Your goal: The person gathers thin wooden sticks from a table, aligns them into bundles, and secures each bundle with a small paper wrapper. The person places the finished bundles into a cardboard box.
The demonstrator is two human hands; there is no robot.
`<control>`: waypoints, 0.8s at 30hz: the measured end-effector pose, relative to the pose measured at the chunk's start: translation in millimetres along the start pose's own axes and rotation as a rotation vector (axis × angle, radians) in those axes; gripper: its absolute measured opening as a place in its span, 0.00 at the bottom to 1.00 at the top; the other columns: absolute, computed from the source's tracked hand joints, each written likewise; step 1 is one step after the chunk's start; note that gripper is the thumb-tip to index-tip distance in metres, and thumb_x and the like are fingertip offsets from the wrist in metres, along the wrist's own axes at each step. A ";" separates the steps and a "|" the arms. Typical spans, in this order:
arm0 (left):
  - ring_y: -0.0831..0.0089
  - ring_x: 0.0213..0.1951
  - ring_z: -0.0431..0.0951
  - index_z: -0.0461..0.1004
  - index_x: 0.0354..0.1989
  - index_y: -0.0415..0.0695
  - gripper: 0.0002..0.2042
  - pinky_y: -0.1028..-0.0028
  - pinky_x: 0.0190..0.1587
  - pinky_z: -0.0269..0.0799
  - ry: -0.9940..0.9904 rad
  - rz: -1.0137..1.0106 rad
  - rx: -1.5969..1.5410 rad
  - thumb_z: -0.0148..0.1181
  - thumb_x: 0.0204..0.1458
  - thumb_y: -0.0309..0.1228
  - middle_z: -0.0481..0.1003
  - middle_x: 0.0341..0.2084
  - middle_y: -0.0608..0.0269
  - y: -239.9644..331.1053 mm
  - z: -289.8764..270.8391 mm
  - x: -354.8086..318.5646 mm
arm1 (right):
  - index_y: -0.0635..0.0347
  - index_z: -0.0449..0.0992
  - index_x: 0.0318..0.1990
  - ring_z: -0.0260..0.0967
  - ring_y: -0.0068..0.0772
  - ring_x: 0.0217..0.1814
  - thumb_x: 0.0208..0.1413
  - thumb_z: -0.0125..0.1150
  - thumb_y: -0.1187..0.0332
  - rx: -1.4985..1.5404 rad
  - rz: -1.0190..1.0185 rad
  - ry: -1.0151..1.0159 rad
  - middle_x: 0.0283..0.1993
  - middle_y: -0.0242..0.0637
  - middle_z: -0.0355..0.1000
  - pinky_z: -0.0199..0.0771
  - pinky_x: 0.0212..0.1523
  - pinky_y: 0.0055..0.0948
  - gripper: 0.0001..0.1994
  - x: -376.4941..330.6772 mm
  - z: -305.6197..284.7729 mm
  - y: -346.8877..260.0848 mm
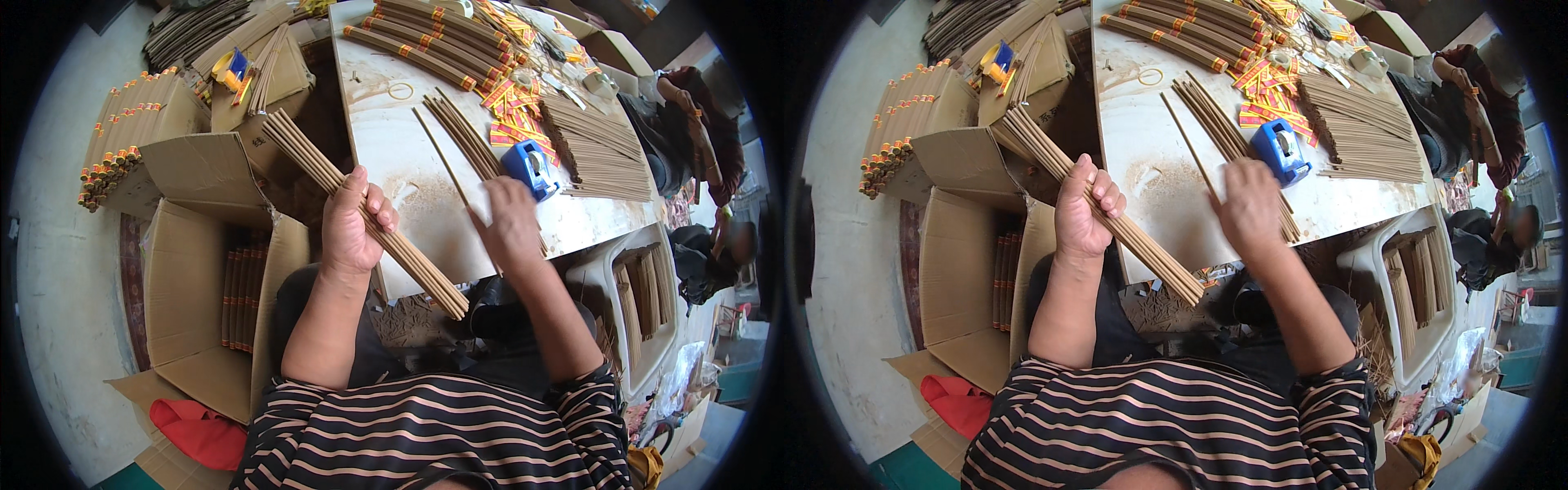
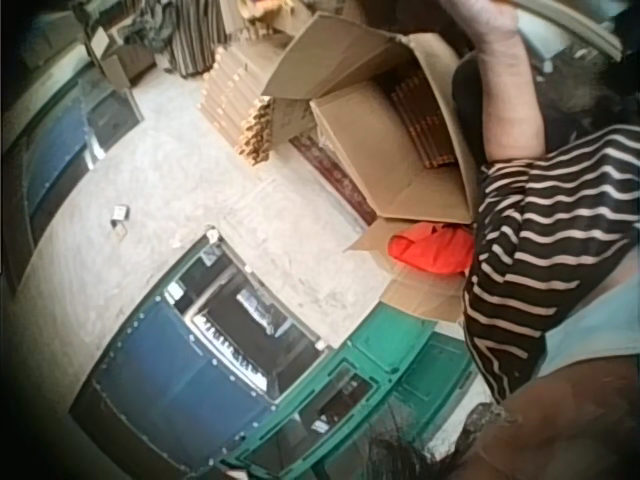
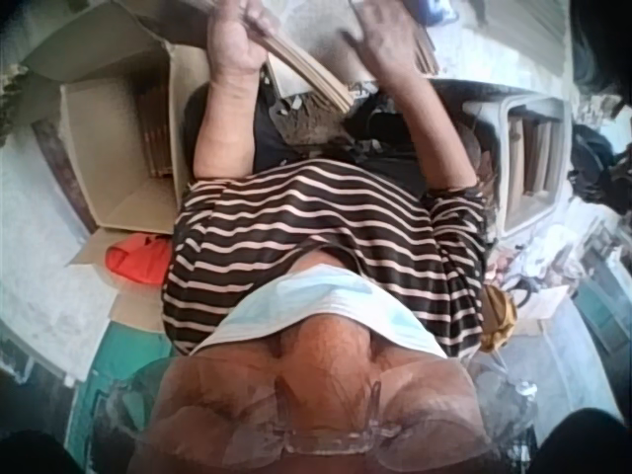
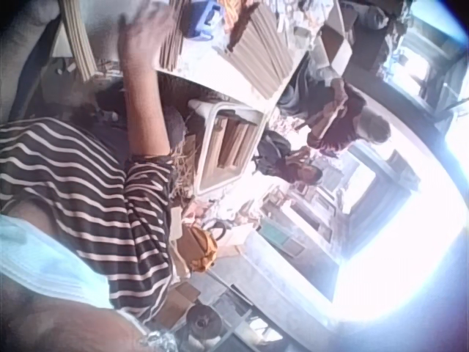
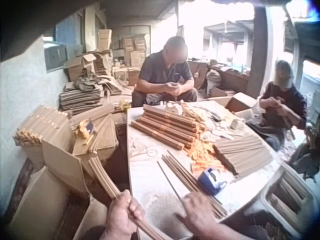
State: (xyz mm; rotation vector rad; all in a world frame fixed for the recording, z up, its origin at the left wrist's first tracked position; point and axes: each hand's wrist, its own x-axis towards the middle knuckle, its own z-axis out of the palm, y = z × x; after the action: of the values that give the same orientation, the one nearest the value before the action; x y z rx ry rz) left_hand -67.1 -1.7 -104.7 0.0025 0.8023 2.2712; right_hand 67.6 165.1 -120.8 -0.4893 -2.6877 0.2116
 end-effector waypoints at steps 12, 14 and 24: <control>0.80 0.13 0.63 0.61 0.16 0.50 0.16 0.79 0.15 0.60 -0.066 -0.097 0.020 0.55 0.52 0.39 0.61 0.11 0.72 -3.0 3.0 -5.3 | 0.64 0.72 0.43 0.52 0.50 0.62 0.46 0.54 0.76 -0.085 -0.105 0.021 0.54 0.48 0.62 0.52 0.61 0.41 0.13 -4.1 7.4 16.1; 0.79 0.13 0.64 0.61 0.16 0.50 0.16 0.79 0.15 0.61 -0.059 -0.112 0.036 0.55 0.52 0.39 0.61 0.11 0.71 -6.6 2.7 -5.1 | 0.65 0.71 0.43 0.59 0.50 0.56 0.47 0.58 0.73 0.180 -0.106 0.031 0.51 0.47 0.64 0.60 0.56 0.40 0.14 -6.1 0.0 -15.7; 0.77 0.15 0.68 0.66 0.21 0.49 0.09 0.77 0.17 0.66 -0.018 0.021 0.152 0.60 0.49 0.33 0.66 0.13 0.70 -9.8 11.0 -3.0 | 0.65 0.66 0.30 0.68 0.31 0.21 0.50 0.61 0.61 0.760 0.340 -0.627 0.20 0.32 0.67 0.67 0.23 0.30 0.15 -29.1 -10.7 -82.5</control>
State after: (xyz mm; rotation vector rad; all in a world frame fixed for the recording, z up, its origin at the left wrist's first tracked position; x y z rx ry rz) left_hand -56.3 7.8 -100.6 0.1024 0.9678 2.2206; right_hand 71.7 78.7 -103.7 -0.6971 -2.7431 1.6356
